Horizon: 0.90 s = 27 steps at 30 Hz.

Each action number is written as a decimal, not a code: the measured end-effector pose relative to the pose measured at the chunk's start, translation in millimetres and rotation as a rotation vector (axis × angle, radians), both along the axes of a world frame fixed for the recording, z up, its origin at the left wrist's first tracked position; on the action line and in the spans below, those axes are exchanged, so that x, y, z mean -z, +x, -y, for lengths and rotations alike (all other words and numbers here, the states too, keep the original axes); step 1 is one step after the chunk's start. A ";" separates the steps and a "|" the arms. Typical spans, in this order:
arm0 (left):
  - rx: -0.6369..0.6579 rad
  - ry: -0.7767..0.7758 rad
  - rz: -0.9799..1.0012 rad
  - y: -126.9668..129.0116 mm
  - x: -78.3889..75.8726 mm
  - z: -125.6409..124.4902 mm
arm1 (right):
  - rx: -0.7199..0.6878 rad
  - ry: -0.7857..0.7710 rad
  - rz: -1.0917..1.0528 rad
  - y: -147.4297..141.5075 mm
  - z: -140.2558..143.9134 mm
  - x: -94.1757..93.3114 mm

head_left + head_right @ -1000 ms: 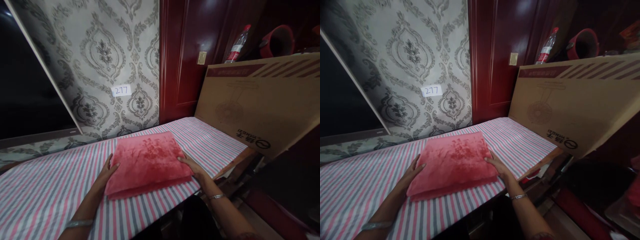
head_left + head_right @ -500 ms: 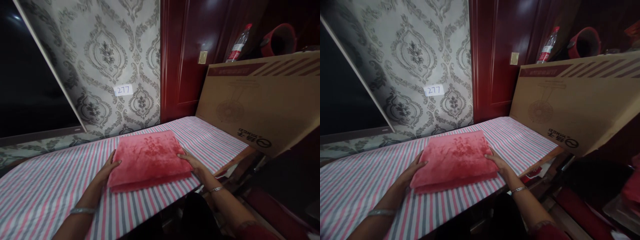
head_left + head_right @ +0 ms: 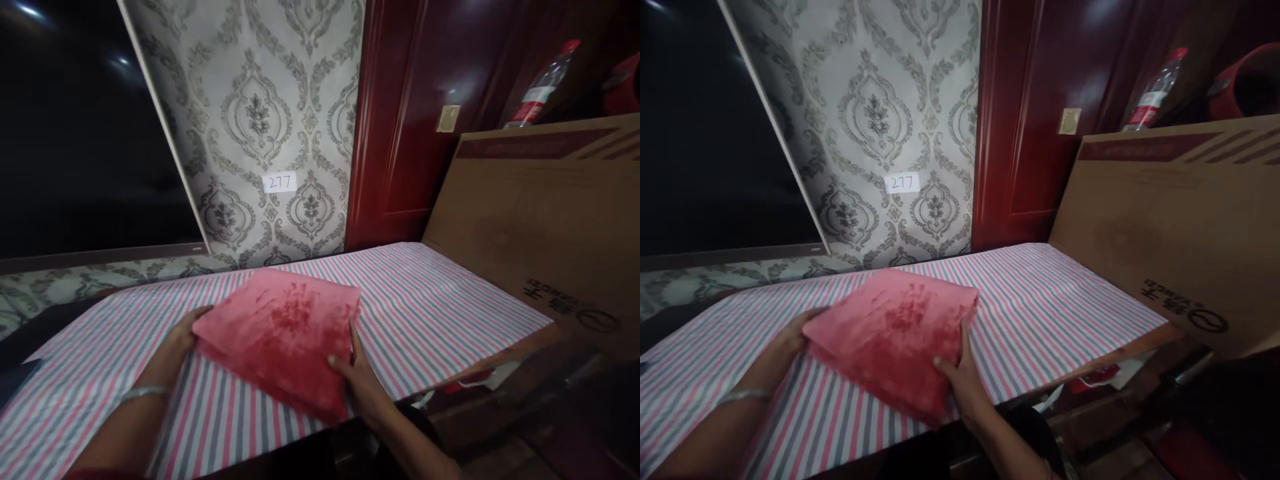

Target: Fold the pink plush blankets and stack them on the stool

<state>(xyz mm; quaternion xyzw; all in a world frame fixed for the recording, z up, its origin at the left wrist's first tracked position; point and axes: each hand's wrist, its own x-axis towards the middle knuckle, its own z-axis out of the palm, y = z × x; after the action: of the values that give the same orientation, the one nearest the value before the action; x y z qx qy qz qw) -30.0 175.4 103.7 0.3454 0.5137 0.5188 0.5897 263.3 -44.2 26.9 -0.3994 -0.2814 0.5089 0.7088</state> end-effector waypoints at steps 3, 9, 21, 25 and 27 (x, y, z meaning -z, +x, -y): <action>-0.108 -0.053 -0.021 -23.7 18.5 29.4 | -0.045 -0.010 -0.009 -1.8 7.1 14.6; -0.286 -0.125 0.208 -22.3 38.4 111.4 | -0.066 -0.107 -0.068 6.8 7.8 3.5; 0.013 -0.178 0.436 60.8 58.6 166.7 | -0.066 -0.103 -0.146 -2.0 16.1 -20.4; -0.012 -0.056 0.438 68.7 52.0 163.9 | -0.090 -0.075 -0.104 -5.2 22.5 -20.0; -0.014 -0.078 0.431 68.9 56.7 162.7 | -0.151 -0.075 -0.042 -1.7 24.9 -10.5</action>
<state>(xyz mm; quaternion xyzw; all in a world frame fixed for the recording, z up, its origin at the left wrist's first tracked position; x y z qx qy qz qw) 38.8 12.7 47.1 0.1996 0.3977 0.5643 0.6954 261.6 -69.1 37.4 -0.3927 -0.2765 0.5792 0.6587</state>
